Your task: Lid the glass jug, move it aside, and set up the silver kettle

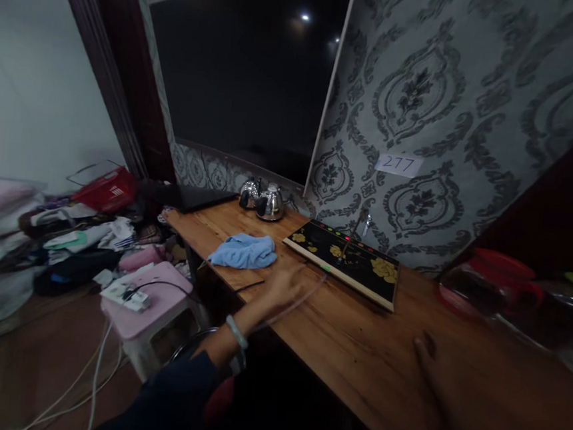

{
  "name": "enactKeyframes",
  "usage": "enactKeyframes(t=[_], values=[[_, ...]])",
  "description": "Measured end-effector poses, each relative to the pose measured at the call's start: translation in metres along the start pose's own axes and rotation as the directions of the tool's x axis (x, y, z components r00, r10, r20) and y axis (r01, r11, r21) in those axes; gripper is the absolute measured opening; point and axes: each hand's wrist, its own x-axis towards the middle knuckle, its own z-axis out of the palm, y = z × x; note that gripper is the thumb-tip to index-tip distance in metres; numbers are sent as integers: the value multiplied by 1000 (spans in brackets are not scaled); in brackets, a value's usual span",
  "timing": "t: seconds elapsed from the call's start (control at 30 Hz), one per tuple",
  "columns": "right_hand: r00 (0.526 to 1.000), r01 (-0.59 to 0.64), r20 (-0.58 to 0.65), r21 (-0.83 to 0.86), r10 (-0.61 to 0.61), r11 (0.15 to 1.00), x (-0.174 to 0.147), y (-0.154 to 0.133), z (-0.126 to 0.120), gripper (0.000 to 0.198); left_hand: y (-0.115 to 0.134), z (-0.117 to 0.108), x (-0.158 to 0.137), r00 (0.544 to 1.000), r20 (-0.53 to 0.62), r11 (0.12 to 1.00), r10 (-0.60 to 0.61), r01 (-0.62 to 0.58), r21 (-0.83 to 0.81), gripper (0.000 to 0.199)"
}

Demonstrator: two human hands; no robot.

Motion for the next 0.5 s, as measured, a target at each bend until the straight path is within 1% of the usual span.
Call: enactKeyframes(t=[0.03, 0.1, 0.17, 0.2, 0.27, 0.33, 0.4, 0.5], values=[[1000, 7, 6, -4, -7, 1000, 0, -1, -1, 55, -13, -11, 7, 997, -32, 994, -75, 77, 75, 46], [1000, -7, 26, -13, 7, 1000, 1, -1, -2, 56, -41, -27, 16, 972, -101, 950, -212, 230, 211, 55], [999, -28, 46, -17, 29, 999, 3, 2, 1, 59, -67, -37, 19, 941, -137, 891, -308, 336, 306, 62], [998, -40, 49, -15, 41, 999, 4, 5, 2, 60, -78, -39, 20, 930, -128, 866, -343, 366, 340, 65], [997, -63, 50, 0, 63, 998, 6, 10, 5, 61, -98, -41, 19, 918, -58, 835, -392, 382, 396, 67], [997, -67, 42, 18, 66, 998, 6, 13, 7, 57, -114, -43, 17, 920, 2, 826, -391, 350, 443, 57], [999, -52, 6, 25, 51, 998, 5, 15, 8, 54, -127, -46, 18, 922, -11, 810, -388, 346, 473, 46], [998, -36, -55, 20, 38, 999, 3, 15, 10, 54, -146, -59, 25, 898, -87, 774, -431, 418, 475, 45]])
